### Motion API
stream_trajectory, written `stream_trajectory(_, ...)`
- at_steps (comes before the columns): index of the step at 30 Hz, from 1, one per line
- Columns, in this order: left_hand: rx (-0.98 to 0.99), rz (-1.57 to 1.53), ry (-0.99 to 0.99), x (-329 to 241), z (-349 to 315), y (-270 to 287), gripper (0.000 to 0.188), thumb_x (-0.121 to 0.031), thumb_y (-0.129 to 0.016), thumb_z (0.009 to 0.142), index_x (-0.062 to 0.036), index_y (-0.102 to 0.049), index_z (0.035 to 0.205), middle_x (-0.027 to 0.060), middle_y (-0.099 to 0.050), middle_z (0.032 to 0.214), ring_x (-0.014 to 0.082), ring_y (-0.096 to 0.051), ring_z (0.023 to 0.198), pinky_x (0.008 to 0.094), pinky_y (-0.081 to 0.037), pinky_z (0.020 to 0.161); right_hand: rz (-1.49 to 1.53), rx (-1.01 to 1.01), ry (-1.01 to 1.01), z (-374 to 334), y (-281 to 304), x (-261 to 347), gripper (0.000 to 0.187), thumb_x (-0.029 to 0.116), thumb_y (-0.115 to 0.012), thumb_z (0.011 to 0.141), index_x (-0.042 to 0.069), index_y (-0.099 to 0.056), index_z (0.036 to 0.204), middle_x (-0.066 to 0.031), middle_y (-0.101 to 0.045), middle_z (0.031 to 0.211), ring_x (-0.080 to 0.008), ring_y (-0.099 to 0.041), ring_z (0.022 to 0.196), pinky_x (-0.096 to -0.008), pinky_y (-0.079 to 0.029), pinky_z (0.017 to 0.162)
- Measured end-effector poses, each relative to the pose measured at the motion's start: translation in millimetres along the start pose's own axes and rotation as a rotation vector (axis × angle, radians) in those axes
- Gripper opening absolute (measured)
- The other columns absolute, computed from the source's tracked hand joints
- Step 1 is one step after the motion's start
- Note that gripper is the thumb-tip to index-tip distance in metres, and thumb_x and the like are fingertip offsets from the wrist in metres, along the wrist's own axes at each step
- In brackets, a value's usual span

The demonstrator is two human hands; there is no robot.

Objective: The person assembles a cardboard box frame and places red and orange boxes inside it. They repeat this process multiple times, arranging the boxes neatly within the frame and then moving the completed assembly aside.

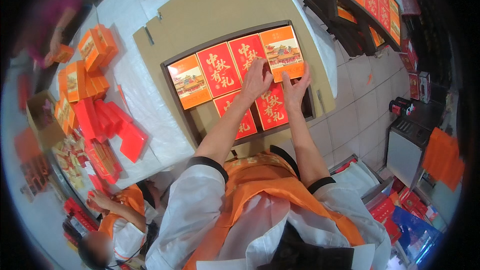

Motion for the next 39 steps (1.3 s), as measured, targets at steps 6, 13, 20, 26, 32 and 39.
stream_trajectory(6,0.130,0.096,-0.139,-23.5,5.3,-3.0,0.050,-0.016,-0.062,0.078,0.0010,-0.049,0.123,0.0198,-0.050,0.110,0.0353,-0.048,0.103,0.0426,-0.042,0.092,-0.184,0.100,-0.003,28.3,-8.4,-20.7,0.073,0.017,-0.063,0.086,0.001,-0.021,0.143,-0.0295,-0.015,0.141,-0.0416,-0.029,0.129,-0.0431,-0.030,0.106)
stream_trajectory(13,0.099,0.491,-0.181,-28.9,2.0,-14.5,0.054,-0.020,-0.071,0.073,-0.0107,-0.055,0.124,0.0150,-0.050,0.113,0.0316,-0.048,0.102,0.0429,-0.041,0.090,-0.286,0.181,0.150,3.2,8.1,-39.0,0.063,0.019,-0.051,0.093,0.001,-0.019,0.144,-0.0243,-0.011,0.149,-0.0336,-0.034,0.129,-0.0383,-0.035,0.103)
stream_trajectory(20,-0.035,0.437,-0.121,-25.7,-17.0,26.9,0.042,-0.020,-0.062,0.083,-0.0080,-0.055,0.123,0.0161,-0.047,0.127,0.0332,-0.045,0.117,0.0450,-0.036,0.099,-0.004,0.251,-0.200,-34.9,49.0,-77.9,0.052,0.028,-0.043,0.099,0.002,-0.028,0.142,-0.0136,-0.044,0.136,-0.0221,-0.045,0.123,-0.0308,-0.038,0.100)
stream_trajectory(26,-0.321,0.074,0.410,22.2,-140.1,98.4,0.055,-0.018,-0.055,0.088,0.0027,-0.035,0.135,0.0239,-0.040,0.133,0.0364,-0.041,0.123,0.0435,-0.031,0.104,-0.175,0.609,-0.249,-69.5,13.9,-64.5,0.057,0.025,-0.043,0.096,0.002,-0.024,0.144,-0.0185,-0.048,0.132,-0.0280,-0.047,0.121,-0.0356,-0.035,0.101)
stream_trajectory(32,-0.281,-0.225,0.482,53.7,-174.2,55.7,0.069,-0.015,-0.051,0.088,0.0018,-0.014,0.144,0.0259,-0.026,0.144,0.0382,-0.030,0.132,0.0429,-0.024,0.110,-0.042,0.654,-0.104,-83.7,-6.9,-57.2,0.060,0.018,-0.043,0.096,0.003,-0.014,0.147,-0.0165,-0.030,0.145,-0.0248,-0.032,0.132,-0.0346,-0.027,0.106)
stream_trajectory(39,-0.016,-0.106,0.460,28.8,-164.1,106.0,0.067,-0.016,-0.053,0.087,0.0043,-0.021,0.142,0.0255,-0.036,0.139,0.0370,-0.035,0.130,0.0403,-0.025,0.110,-0.556,0.852,-0.055,-54.0,3.0,-48.8,0.044,0.024,-0.048,0.095,0.004,-0.040,0.134,-0.0153,-0.057,0.120,-0.0206,-0.053,0.107,-0.0360,-0.041,0.094)
Point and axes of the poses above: each hand's wrist, its own z-axis towards the middle knuckle, its own y-axis out of the back of the hand, x = y × z, the point moved 5 cm from there along z, towards the middle knuckle
